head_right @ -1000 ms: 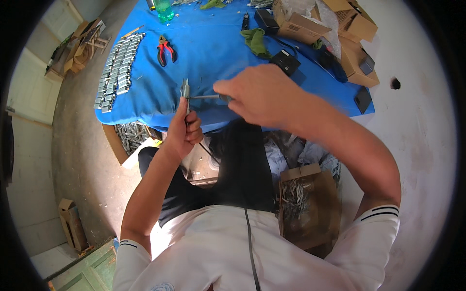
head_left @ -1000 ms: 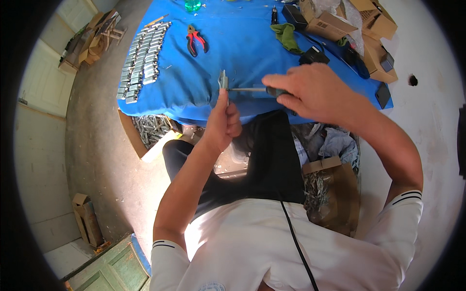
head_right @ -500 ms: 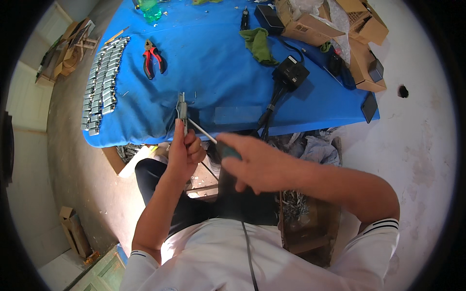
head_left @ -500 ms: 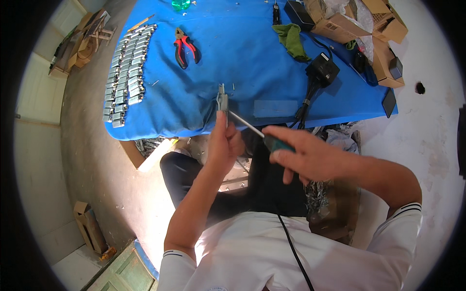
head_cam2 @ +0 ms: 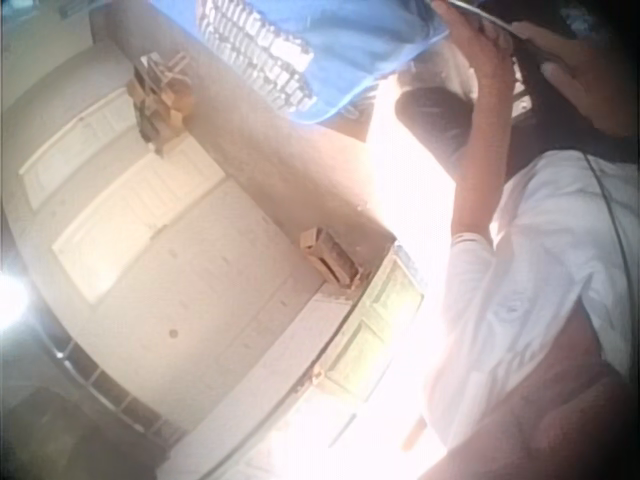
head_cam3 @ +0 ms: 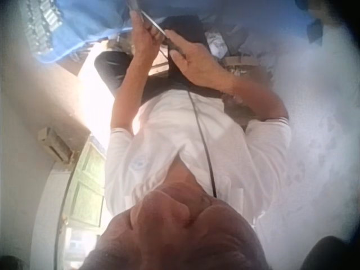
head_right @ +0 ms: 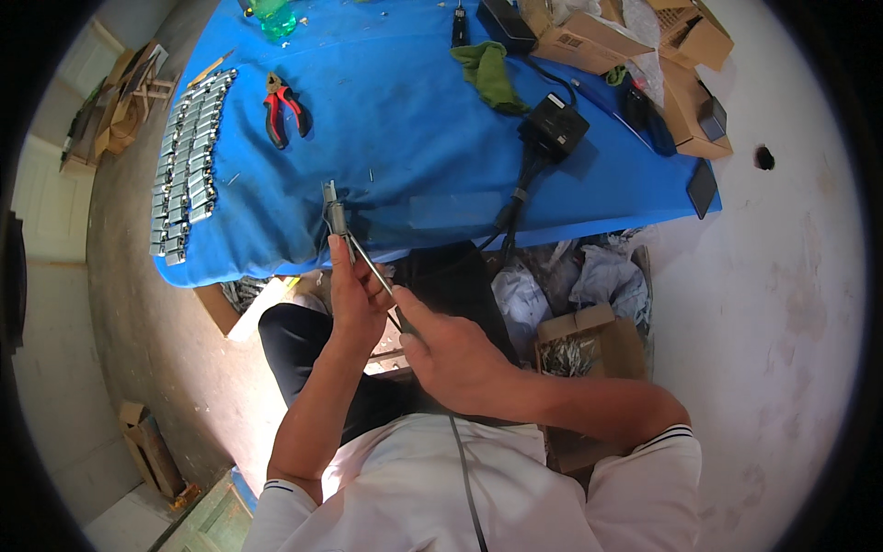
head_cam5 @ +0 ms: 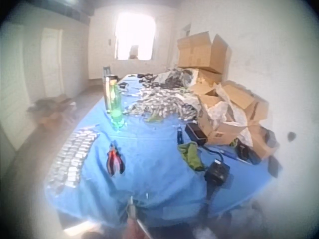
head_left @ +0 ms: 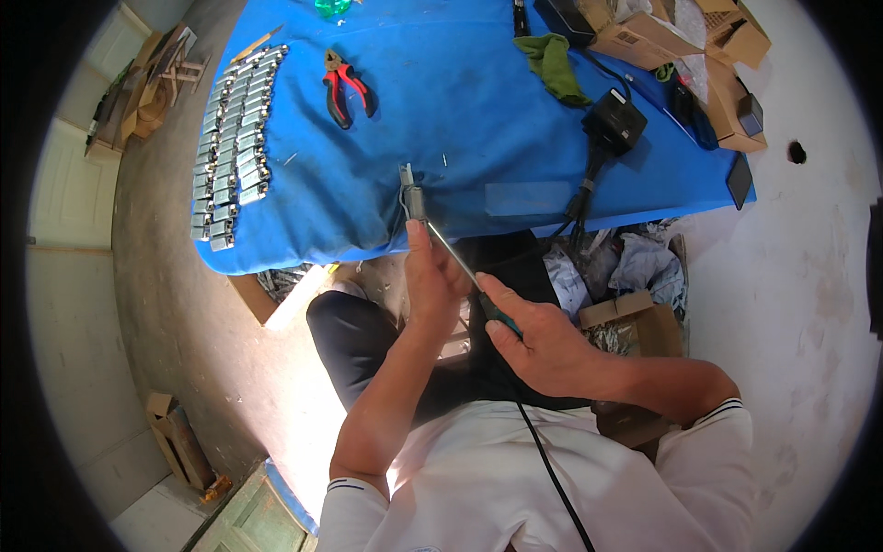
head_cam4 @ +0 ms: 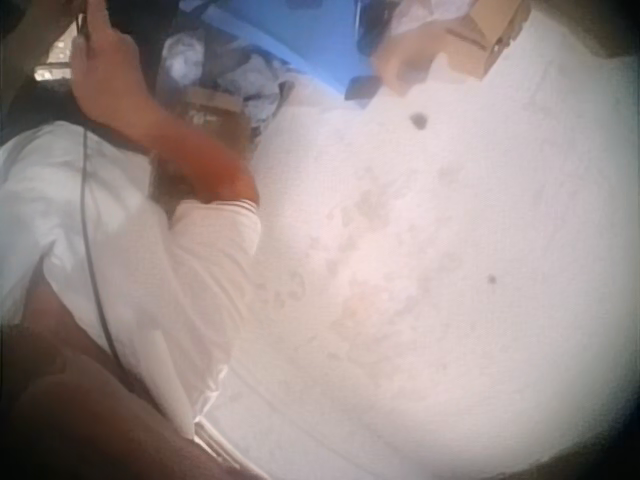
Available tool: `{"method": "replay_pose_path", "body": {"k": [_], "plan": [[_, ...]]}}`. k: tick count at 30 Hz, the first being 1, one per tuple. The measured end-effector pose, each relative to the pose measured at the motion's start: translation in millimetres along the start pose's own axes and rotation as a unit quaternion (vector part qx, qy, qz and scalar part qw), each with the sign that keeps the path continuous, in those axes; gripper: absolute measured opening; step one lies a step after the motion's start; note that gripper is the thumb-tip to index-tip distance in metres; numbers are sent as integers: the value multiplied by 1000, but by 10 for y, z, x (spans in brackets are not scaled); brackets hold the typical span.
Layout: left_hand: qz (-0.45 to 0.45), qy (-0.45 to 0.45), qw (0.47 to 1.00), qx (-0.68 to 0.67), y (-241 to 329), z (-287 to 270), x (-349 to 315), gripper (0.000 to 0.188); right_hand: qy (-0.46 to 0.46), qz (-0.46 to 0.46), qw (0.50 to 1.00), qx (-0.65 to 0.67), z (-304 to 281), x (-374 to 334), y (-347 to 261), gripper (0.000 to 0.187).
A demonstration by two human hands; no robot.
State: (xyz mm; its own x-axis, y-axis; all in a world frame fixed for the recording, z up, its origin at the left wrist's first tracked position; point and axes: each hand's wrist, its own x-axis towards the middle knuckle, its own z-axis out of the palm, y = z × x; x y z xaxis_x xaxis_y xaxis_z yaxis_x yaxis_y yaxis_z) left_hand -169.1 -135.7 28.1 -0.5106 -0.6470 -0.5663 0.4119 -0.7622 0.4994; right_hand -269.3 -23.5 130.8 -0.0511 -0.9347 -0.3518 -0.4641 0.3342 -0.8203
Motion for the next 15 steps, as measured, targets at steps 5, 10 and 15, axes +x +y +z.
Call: {"method": "replay_pose_path", "body": {"k": [5, 10, 15], "plan": [[15, 44, 998, 34, 0, 8, -12, 54, 30, -13, 999, -12, 182, -6, 101, 55], [15, 83, 996, 35, -41, 11, 0, 55, 69, -34, 994, -73, 356, -34, 162, 57], [-9, -15, 999, 45, -21, -106, -96, 57, 57, -39, 980, -187, 145, -150, 114, 56]]}}
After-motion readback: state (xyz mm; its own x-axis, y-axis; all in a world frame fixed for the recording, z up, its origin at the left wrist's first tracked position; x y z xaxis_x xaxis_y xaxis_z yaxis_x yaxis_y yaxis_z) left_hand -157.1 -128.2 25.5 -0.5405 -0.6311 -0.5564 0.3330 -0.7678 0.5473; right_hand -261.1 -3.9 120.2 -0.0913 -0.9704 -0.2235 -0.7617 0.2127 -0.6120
